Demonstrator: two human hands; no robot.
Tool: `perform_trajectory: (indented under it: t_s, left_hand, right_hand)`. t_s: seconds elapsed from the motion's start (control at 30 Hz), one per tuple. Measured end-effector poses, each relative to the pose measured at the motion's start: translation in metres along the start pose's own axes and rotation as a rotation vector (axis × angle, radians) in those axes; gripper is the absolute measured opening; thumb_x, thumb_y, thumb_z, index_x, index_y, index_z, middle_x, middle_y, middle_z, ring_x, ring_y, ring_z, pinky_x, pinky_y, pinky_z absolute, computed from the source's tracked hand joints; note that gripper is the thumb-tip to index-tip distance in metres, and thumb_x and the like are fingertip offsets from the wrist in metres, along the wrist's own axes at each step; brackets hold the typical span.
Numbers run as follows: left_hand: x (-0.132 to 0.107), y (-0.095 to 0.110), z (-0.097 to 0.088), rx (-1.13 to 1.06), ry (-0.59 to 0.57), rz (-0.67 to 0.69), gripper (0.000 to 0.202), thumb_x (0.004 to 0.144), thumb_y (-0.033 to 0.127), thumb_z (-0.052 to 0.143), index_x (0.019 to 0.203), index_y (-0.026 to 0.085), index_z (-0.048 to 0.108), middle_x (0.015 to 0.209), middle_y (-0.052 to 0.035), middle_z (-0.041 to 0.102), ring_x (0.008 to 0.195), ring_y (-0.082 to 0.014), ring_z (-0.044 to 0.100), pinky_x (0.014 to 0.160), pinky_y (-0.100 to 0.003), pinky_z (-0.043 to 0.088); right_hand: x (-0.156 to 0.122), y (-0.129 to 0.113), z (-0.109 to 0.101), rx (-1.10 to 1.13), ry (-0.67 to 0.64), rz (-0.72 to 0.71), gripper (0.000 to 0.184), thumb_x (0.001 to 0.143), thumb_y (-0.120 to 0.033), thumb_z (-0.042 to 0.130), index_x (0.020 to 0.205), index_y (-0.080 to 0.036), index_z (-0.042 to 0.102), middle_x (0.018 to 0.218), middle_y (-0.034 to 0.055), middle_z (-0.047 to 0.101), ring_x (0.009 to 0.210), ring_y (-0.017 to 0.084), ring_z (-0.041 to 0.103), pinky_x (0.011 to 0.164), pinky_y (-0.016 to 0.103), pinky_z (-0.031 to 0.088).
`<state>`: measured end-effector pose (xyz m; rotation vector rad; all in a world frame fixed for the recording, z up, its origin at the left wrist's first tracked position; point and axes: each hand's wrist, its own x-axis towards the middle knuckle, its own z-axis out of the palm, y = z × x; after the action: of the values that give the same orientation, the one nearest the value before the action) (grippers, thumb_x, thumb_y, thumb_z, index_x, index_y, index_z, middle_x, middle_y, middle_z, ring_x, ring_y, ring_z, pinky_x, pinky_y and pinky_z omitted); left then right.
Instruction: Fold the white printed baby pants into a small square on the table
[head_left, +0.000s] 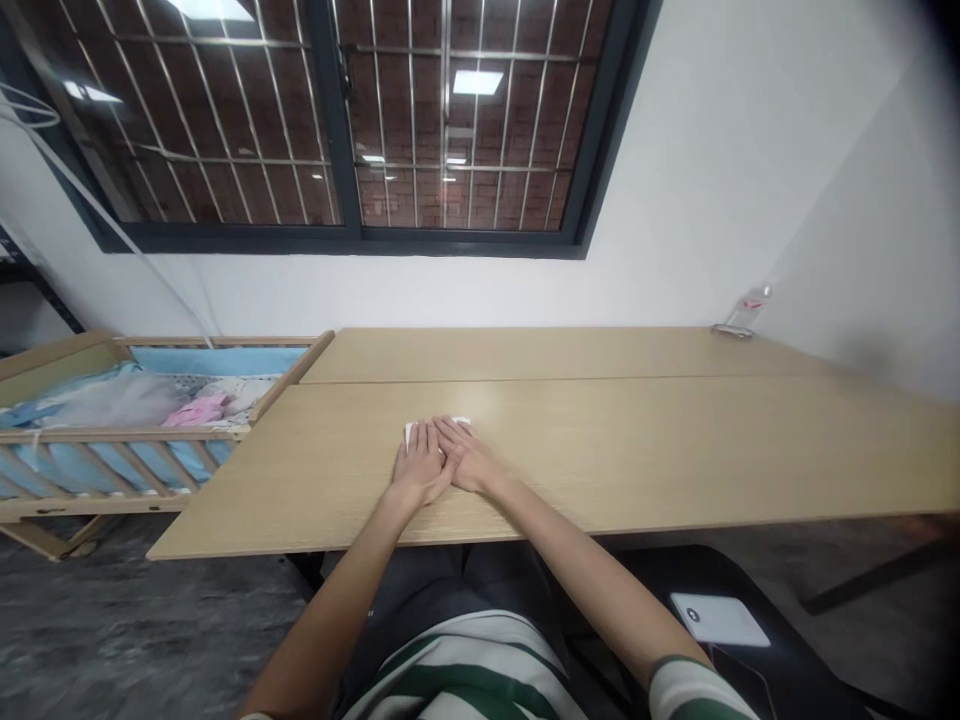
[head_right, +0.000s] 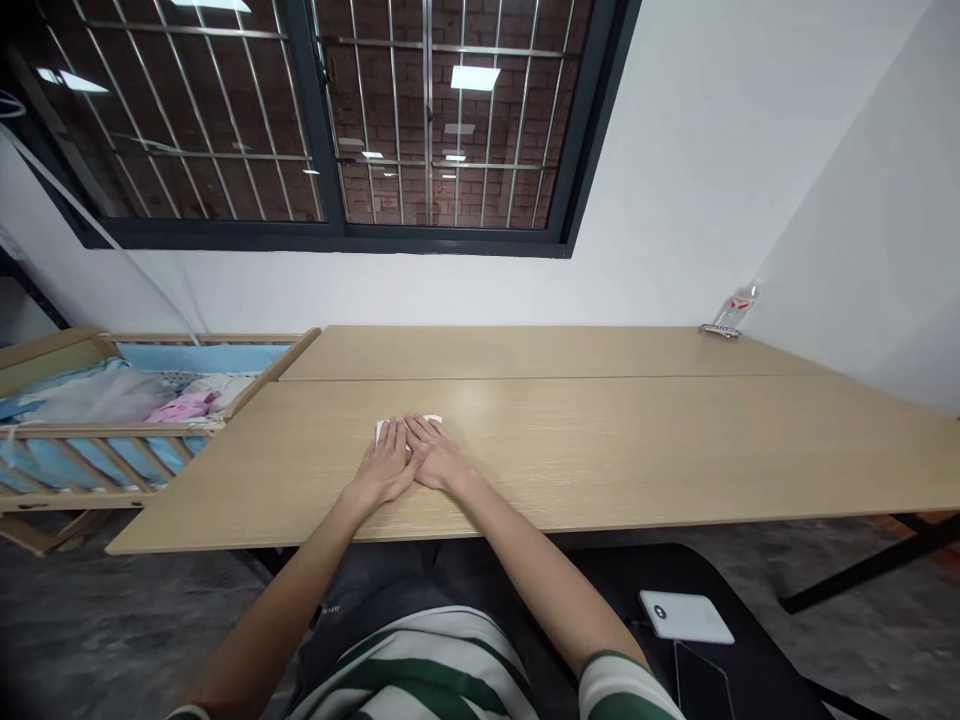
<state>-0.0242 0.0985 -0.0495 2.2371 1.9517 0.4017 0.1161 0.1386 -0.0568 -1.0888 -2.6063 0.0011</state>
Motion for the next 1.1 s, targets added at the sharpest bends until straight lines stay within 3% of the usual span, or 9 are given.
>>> perform_trajectory:
  t_s: [0.13, 0.27, 0.53, 0.67, 0.77, 0.83, 0.9, 1.0, 1.1]
  left_hand:
    - [0.000, -0.002, 0.000, 0.008, -0.011, -0.010, 0.096, 0.095, 0.070, 0.009, 0.158, -0.001, 0.015, 0.166, -0.0212, 0.012, 0.156, -0.0339, 0.005, 0.125, -0.053, 0.010]
    - [-0.001, -0.007, 0.002, 0.012, -0.014, -0.013, 0.098, 0.095, 0.070, 0.009, 0.157, -0.005, 0.015, 0.166, -0.0228, 0.011, 0.156, -0.0317, 0.005, 0.126, -0.047, 0.011]
    - [-0.003, -0.013, 0.008, 0.019, 0.006, 0.016, 0.093, 0.097, 0.067, 0.015, 0.157, -0.004, 0.017, 0.166, -0.0234, 0.013, 0.156, -0.0323, 0.006, 0.125, -0.048, 0.010]
    - [-0.001, -0.020, 0.000, -0.011, -0.010, 0.071, 0.100, 0.092, 0.075, 0.026, 0.157, -0.002, 0.019, 0.166, -0.0251, 0.013, 0.155, -0.0363, 0.009, 0.124, -0.050, 0.012]
    - [0.007, -0.032, -0.014, -0.071, -0.065, 0.147, 0.104, 0.085, 0.078, 0.044, 0.154, 0.003, 0.027, 0.163, -0.0266, 0.025, 0.152, -0.0387, 0.022, 0.122, -0.048, 0.019]
    - [0.013, -0.040, -0.023, -0.095, -0.083, 0.186, 0.093, 0.082, 0.069, 0.058, 0.150, 0.010, 0.037, 0.157, -0.0226, 0.039, 0.147, -0.0362, 0.035, 0.119, -0.043, 0.028]
    - [0.019, -0.046, -0.031, -0.101, -0.077, 0.202, 0.074, 0.082, 0.051, 0.066, 0.144, 0.016, 0.046, 0.147, -0.0173, 0.054, 0.137, -0.0319, 0.050, 0.111, -0.037, 0.038]
    - [0.024, -0.049, -0.038, -0.111, -0.044, 0.192, 0.050, 0.084, 0.025, 0.060, 0.133, 0.017, 0.053, 0.124, -0.0136, 0.069, 0.116, -0.0275, 0.064, 0.098, -0.034, 0.046]
    - [0.026, -0.047, -0.043, -0.126, 0.041, 0.157, 0.033, 0.087, 0.015, 0.050, 0.118, 0.018, 0.059, 0.110, -0.0131, 0.072, 0.109, -0.0278, 0.066, 0.098, -0.038, 0.044]
  right_hand:
    - [0.000, -0.001, -0.005, 0.005, -0.014, 0.030, 0.060, 0.103, -0.040, 0.036, 0.156, -0.012, 0.037, 0.163, 0.0126, 0.032, 0.154, 0.025, 0.022, 0.126, 0.045, 0.016]
    - [-0.002, 0.001, -0.007, 0.041, -0.032, 0.052, 0.065, 0.103, -0.045, 0.034, 0.158, -0.011, 0.031, 0.163, 0.0132, 0.029, 0.154, 0.024, 0.019, 0.127, 0.045, 0.013]
    - [-0.016, 0.021, -0.010, 0.133, -0.045, 0.094, 0.072, 0.103, -0.054, 0.030, 0.162, -0.013, 0.021, 0.167, 0.0122, 0.017, 0.156, 0.025, 0.012, 0.126, 0.045, 0.011]
    - [-0.020, 0.029, -0.015, 0.179, -0.066, 0.057, 0.079, 0.099, -0.055, 0.043, 0.162, -0.015, 0.018, 0.168, 0.0124, 0.014, 0.156, 0.028, 0.010, 0.126, 0.047, 0.011]
    - [-0.019, 0.033, -0.017, 0.221, -0.099, 0.053, 0.086, 0.093, -0.051, 0.056, 0.162, -0.017, 0.018, 0.168, 0.0136, 0.014, 0.155, 0.031, 0.012, 0.124, 0.051, 0.015]
    - [-0.016, 0.035, -0.016, 0.252, -0.094, 0.063, 0.085, 0.089, -0.043, 0.060, 0.162, -0.021, 0.022, 0.168, 0.0127, 0.016, 0.154, 0.032, 0.016, 0.123, 0.054, 0.019]
    - [-0.013, 0.038, -0.013, 0.274, -0.043, 0.064, 0.080, 0.086, -0.033, 0.061, 0.159, -0.023, 0.030, 0.166, 0.0123, 0.023, 0.152, 0.033, 0.024, 0.121, 0.055, 0.023]
    - [-0.006, 0.041, -0.006, 0.301, 0.109, 0.048, 0.069, 0.081, -0.021, 0.060, 0.149, -0.021, 0.048, 0.158, 0.0142, 0.041, 0.145, 0.031, 0.039, 0.118, 0.052, 0.030]
    - [0.000, 0.043, -0.006, 0.348, 0.245, 0.028, 0.052, 0.079, -0.012, 0.057, 0.130, -0.019, 0.063, 0.141, 0.0141, 0.059, 0.131, 0.028, 0.054, 0.112, 0.047, 0.039]
